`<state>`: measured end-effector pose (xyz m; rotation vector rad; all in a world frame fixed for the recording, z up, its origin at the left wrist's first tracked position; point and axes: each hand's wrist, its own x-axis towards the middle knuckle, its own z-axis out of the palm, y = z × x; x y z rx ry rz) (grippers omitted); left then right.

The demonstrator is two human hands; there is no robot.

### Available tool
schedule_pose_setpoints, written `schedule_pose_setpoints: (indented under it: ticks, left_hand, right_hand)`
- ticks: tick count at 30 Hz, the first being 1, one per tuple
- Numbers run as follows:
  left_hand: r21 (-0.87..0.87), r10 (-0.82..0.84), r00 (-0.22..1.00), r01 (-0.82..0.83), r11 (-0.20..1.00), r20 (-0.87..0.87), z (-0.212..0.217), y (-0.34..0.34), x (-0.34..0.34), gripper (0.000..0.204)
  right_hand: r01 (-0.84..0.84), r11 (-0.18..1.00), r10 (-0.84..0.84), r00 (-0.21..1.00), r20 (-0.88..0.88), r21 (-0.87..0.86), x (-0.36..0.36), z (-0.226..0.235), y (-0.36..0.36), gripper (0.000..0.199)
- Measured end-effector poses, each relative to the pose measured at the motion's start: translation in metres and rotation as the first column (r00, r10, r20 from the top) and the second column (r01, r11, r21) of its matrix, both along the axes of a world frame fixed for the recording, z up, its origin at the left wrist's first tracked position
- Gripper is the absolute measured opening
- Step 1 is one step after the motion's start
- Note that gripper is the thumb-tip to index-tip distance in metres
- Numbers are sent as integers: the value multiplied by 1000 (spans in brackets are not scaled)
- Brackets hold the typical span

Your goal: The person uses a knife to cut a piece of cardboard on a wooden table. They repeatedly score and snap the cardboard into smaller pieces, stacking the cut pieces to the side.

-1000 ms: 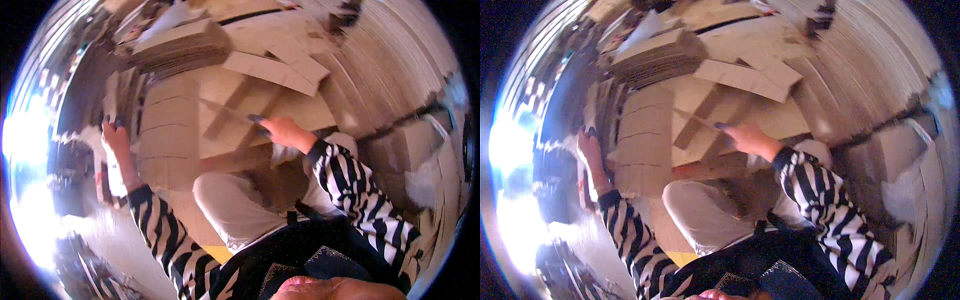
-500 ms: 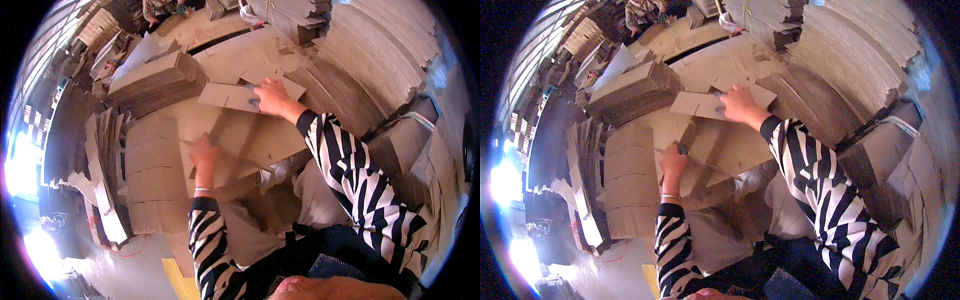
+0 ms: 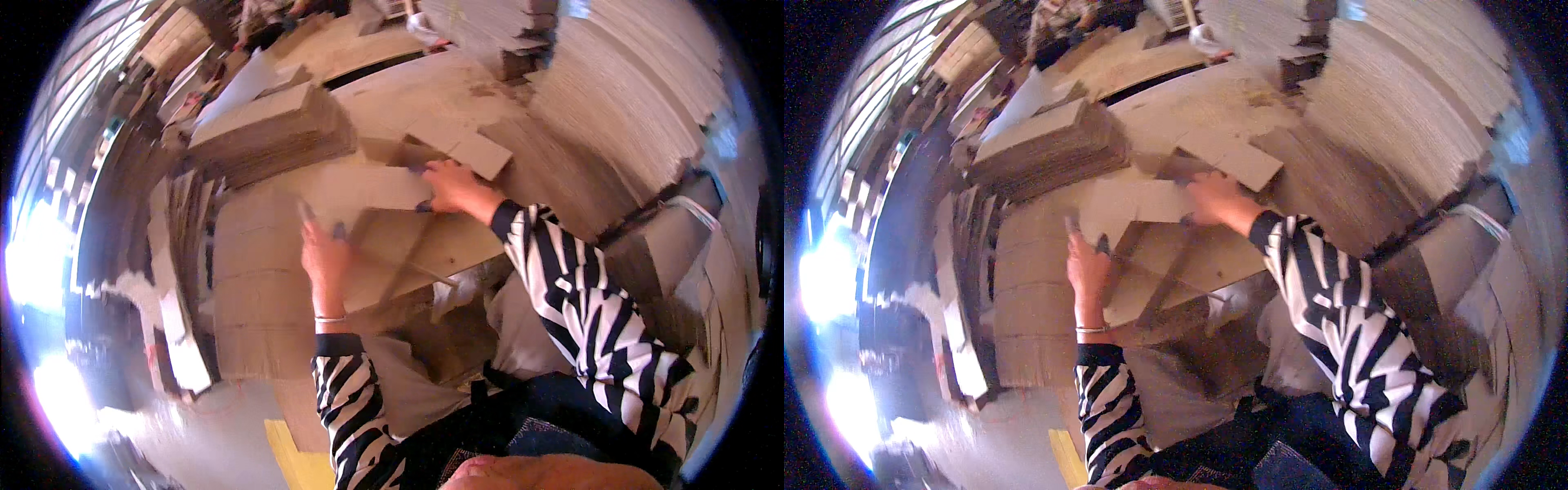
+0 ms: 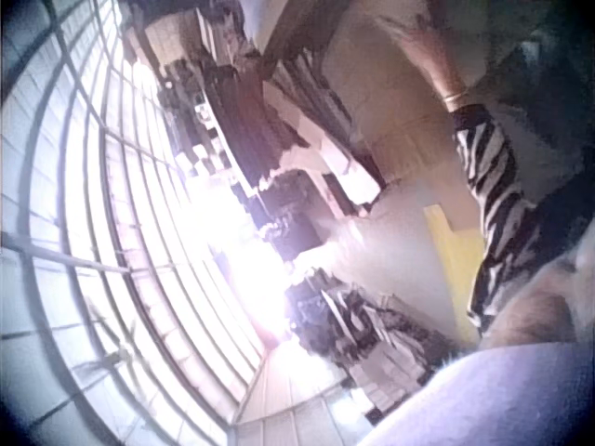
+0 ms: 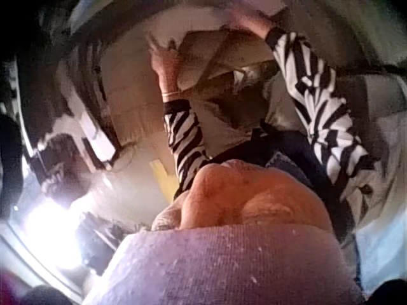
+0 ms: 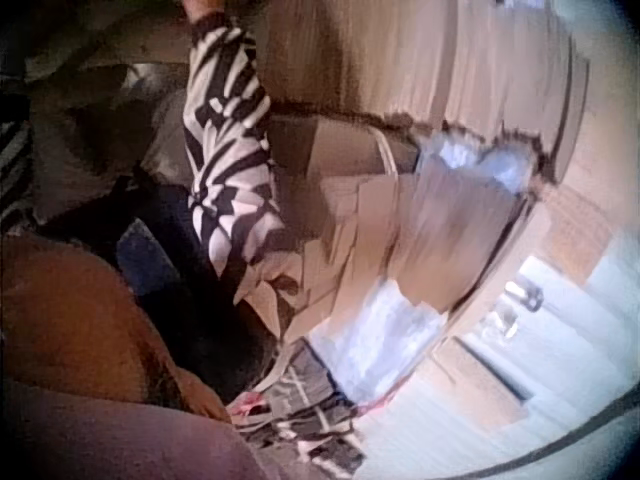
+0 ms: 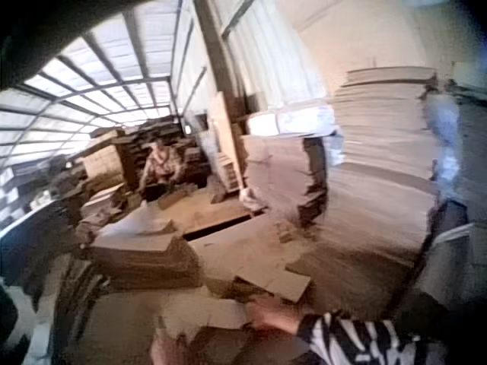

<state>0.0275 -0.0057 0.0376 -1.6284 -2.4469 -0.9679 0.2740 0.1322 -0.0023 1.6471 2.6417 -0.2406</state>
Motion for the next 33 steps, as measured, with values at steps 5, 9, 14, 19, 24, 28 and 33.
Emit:
schedule_pose_setpoints:
  ticks: [5, 9, 14, 19, 24, 28, 33]
  left_hand:
    - [57, 298, 928, -293, 954, -223, 75, -20, -127, 74]
    - [126, 374, 803, -358, 925, -464, 114, -27, -260, 37]
    - [-5, 127, 951, -134, 991, -283, 64, -57, -198, 21]
    - [-155, -158, 972, 132, 979, -173, -47, 0, -12, 37]
    - [-368, -140, 971, 59, 928, -196, -37, 10, -3, 41]
    - [-344, -120, 923, -14, 939, -366, -41, 11, 2, 41]
    - [-316, -153, 951, 63, 947, -270, -57, 24, 9, 38]
  right_hand:
    - [-89, 979, 112, 986, -121, 186, 8, 13, -11, 53]
    - [-196, 978, 207, 888, -412, 68, 23, -9, 7, 47]
    - [-88, 970, 213, 760, -614, 227, -3, 34, 19, 46]
    - [-134, 955, 288, 627, -723, 265, -4, 3, 21, 55]
    - [-155, 980, 196, 836, -512, 123, 7, -8, 19, 40]
    - [-172, 974, 223, 858, -462, 150, 33, 2, 11, 36]
    - [-260, 941, 323, 884, -339, 217, 15, -13, -19, 33]
